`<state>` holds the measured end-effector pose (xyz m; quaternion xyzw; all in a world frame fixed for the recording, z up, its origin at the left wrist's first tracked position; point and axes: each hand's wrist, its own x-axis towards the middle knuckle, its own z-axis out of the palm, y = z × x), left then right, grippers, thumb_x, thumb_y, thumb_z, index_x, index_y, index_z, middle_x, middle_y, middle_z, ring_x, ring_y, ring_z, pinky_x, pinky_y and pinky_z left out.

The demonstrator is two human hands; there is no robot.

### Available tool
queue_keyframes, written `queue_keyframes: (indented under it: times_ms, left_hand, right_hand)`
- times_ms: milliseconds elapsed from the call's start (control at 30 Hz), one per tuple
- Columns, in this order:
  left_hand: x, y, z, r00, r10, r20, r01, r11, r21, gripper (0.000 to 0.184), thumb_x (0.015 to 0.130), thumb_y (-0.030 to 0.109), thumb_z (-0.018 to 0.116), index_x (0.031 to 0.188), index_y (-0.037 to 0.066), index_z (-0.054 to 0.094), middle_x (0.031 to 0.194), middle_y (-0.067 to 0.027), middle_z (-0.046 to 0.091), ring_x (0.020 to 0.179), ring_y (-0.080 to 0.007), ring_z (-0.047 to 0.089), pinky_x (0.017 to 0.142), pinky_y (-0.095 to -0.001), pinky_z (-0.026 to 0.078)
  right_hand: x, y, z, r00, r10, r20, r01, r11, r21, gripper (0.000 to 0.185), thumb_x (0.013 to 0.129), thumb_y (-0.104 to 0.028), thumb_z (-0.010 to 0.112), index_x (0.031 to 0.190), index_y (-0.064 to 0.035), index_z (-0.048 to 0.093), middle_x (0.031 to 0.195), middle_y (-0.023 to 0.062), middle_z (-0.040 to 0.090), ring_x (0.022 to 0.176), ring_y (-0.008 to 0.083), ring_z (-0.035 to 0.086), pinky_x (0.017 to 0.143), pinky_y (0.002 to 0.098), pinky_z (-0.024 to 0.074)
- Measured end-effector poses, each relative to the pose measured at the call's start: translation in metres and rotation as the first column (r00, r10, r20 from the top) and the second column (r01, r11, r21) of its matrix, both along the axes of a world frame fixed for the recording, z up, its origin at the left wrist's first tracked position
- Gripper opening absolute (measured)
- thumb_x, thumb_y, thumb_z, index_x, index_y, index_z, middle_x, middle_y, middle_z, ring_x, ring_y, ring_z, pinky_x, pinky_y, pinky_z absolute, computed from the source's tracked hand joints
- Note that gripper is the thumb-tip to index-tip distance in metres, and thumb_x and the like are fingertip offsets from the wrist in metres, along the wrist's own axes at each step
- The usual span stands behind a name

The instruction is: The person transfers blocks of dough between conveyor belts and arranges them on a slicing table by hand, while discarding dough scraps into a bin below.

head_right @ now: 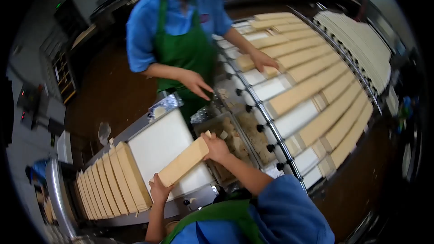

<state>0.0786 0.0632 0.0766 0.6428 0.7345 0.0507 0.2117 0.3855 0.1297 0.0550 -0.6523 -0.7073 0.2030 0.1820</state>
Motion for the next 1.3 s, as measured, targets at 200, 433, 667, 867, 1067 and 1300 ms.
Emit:
queue_keyframes:
  times_ms: [200,433,667,867,1067,1300]
  left_hand:
    - [0.122,-0.004,0.056,0.986,-0.13,0.101,0.108,0.975,0.195,0.088,0.06,0.026,0.083,0.133,0.012,0.034,0.113,-0.0271,0.045,0.093,-0.0444,0.058,0.079,-0.0467,0.051]
    - [0.241,-0.005,0.094,0.809,-0.33,0.487,0.215,0.936,0.278,0.06,0.085,0.02,0.064,0.139,0.014,0.038,0.111,-0.0179,0.049,0.092,-0.0319,0.056,0.078,-0.0393,0.048]
    - [0.353,0.0,0.075,0.75,-0.476,0.459,0.372,0.878,0.302,0.053,0.09,0.019,0.051,0.14,0.014,0.034,0.107,-0.022,0.047,0.088,-0.0377,0.057,0.08,-0.0452,0.047]
    - [0.404,0.002,0.043,0.737,-0.387,0.555,0.313,0.922,0.227,0.05,0.09,0.016,0.05,0.137,0.01,0.034,0.109,-0.0263,0.043,0.082,-0.0414,0.057,0.077,-0.0438,0.048]
    - [0.445,0.009,0.004,0.732,-0.324,0.6,0.242,0.946,0.216,0.059,0.085,0.008,0.048,0.141,0.011,0.028,0.113,-0.0284,0.041,0.087,-0.0419,0.054,0.081,-0.0448,0.045]
    - [0.485,0.025,-0.033,0.275,-0.219,0.936,0.431,0.898,0.084,0.083,0.071,-0.016,0.032,0.145,0.019,0.021,0.117,-0.0235,0.054,0.093,-0.0319,0.061,0.068,-0.0377,0.059]
  right_hand:
    - [0.136,-0.052,0.084,0.977,-0.212,-0.034,0.213,0.977,0.021,0.098,0.051,-0.034,0.086,0.136,-0.0189,0.039,0.115,0.0169,0.048,0.095,0.0377,0.059,0.081,0.0439,0.0497]
    - [0.301,-0.109,0.062,0.941,-0.235,-0.244,0.289,0.933,0.216,0.093,0.061,-0.04,0.081,0.138,-0.0119,0.036,0.127,0.0219,0.05,0.109,0.0379,0.055,0.09,0.0417,0.0466]
    - [0.433,-0.063,-0.003,0.72,-0.677,0.153,0.691,0.719,-0.068,0.077,0.078,-0.062,0.058,0.105,0.0103,0.058,0.104,0.0312,0.06,0.098,0.0433,0.059,0.084,0.0475,0.0478]
    - [0.508,-0.066,-0.034,0.78,-0.607,0.151,0.606,0.793,0.058,0.076,0.089,-0.055,0.047,0.125,0.0116,0.044,0.133,0.0334,0.04,0.124,0.0457,0.038,0.104,0.0471,0.032]
    - [0.504,-0.07,0.011,0.553,-0.711,0.434,0.765,0.64,0.075,0.056,0.094,-0.044,0.047,0.12,0.0056,0.047,0.139,0.0252,0.037,0.129,0.0371,0.037,0.1,0.0464,0.035]
    - [0.596,-0.05,-0.072,0.259,-0.598,0.758,0.857,0.505,0.106,0.09,0.085,-0.075,0.009,0.149,-0.0115,0.012,0.155,0.0025,0.013,0.142,0.0249,0.013,0.111,0.0509,0.0096]
